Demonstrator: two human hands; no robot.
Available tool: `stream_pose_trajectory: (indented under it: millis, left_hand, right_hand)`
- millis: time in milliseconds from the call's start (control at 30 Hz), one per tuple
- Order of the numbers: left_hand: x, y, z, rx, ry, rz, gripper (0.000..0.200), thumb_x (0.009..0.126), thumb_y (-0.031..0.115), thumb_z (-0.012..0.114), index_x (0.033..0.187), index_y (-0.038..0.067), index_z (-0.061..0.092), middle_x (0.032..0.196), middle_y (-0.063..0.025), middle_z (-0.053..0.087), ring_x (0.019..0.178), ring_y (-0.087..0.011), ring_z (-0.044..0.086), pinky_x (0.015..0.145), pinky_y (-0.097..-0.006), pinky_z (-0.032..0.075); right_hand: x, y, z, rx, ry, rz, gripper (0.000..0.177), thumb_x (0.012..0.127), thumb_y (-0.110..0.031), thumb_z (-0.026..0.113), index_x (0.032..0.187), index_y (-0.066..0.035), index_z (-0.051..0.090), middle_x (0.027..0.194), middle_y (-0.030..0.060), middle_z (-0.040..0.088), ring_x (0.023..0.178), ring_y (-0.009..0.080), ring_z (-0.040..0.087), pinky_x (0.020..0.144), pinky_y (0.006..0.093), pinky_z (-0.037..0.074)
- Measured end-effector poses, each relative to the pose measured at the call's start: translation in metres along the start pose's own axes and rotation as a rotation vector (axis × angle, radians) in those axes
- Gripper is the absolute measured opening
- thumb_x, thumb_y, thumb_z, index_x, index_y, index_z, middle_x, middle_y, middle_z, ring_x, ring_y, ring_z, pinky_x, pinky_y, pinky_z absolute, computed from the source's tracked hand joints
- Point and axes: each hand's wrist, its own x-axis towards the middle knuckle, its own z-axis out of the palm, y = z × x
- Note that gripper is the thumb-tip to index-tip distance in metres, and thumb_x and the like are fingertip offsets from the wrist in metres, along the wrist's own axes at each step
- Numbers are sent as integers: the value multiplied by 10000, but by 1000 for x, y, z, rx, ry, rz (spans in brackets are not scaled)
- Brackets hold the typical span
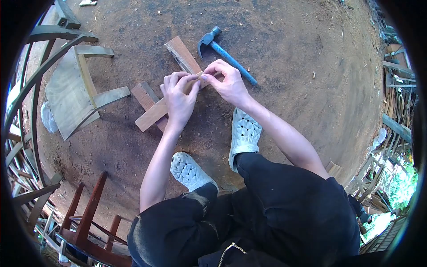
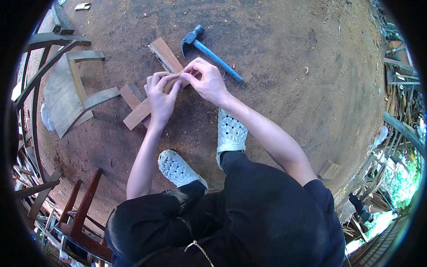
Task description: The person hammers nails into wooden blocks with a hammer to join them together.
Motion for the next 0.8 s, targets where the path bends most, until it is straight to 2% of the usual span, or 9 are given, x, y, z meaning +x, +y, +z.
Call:
stream_pose_trajectory:
  millis: [300, 367, 400, 467, 500, 533, 633, 667, 800]
  left_hand:
    - [3, -1, 10, 34, 30, 56, 114, 899, 186, 803, 998, 130, 803, 1058, 8, 679, 1080, -201, 576, 958, -365, 373]
    - [2, -1, 10, 29, 32, 61, 106, 898, 182, 802, 991, 130, 804, 1056, 11, 681, 1076, -199, 576, 957, -362, 373]
    - [2, 0, 10, 22, 40, 58, 99, 900, 181, 801, 984, 129, 804, 1054, 13, 682, 1073, -197, 576, 956, -360, 373]
    - [3, 1, 10, 13, 49, 54, 92, 902, 181, 800, 977, 128, 804, 1052, 15, 683, 1070, -195, 576, 955, -358, 373]
    - [3, 1, 10, 13, 48, 52, 89, 903, 181, 801, 974, 127, 803, 1049, 17, 682, 1068, -193, 575, 955, -355, 373]
    - [3, 1, 10, 15, 47, 49, 86, 904, 181, 802, 971, 127, 803, 1046, 20, 680, 1067, -190, 574, 955, -352, 372]
    - [3, 1, 10, 26, 46, 56, 78, 897, 206, 818, 951, 151, 807, 1033, 35, 675, 1058, -178, 582, 939, -360, 394]
    - [4, 1, 10, 25, 45, 58, 78, 897, 206, 818, 951, 151, 807, 1033, 35, 675, 1058, -178, 582, 939, -360, 394]
    - [4, 2, 9, 15, 34, 67, 81, 900, 193, 818, 951, 132, 804, 1034, 24, 671, 1058, -185, 574, 948, -357, 386]
  right_hand:
    - [0, 6, 1, -35, -20, -59, 159, 942, -149, 775, 1004, -4, 752, 986, 87, 688, 864, 177, 711, 756, 306, 568]
    - [1, 9, 0, 102, 146, 51, 153, 938, -160, 774, 969, -13, 742, 976, 86, 684, 897, 206, 685, 791, 340, 551]
    - [3, 14, -3, 102, 148, 52, 153, 938, -160, 774, 969, -13, 742, 976, 86, 684, 897, 206, 685, 791, 340, 551]
    - [10, 23, -16, -397, 441, -137, 144, 936, -173, 771, 955, -37, 727, 983, 81, 667, 968, 250, 639, 856, 395, 515]
    - [14, 25, -24, -576, 457, -213, 176, 926, -200, 773, 1012, -60, 710, 1010, 80, 649, 1032, 291, 592, 903, 437, 478]
    - [17, 27, -29, -576, 458, -213, 176, 926, -200, 773, 1012, -60, 710, 1010, 80, 649, 1032, 291, 592, 903, 437, 478]
    - [26, 38, -41, -877, 296, -256, 327, 904, -268, 790, 1133, -68, 670, 1059, 103, 641, 1069, 312, 611, 918, 435, 509]
    - [29, 42, -43, -878, 298, -255, 327, 904, -268, 790, 1133, -68, 670, 1059, 103, 641, 1069, 312, 611, 918, 435, 509]
    - [38, 49, -45, -883, 83, -193, 309, 932, -258, 756, 1149, -60, 659, 1082, 130, 642, 1070, 329, 662, 872, 445, 578]
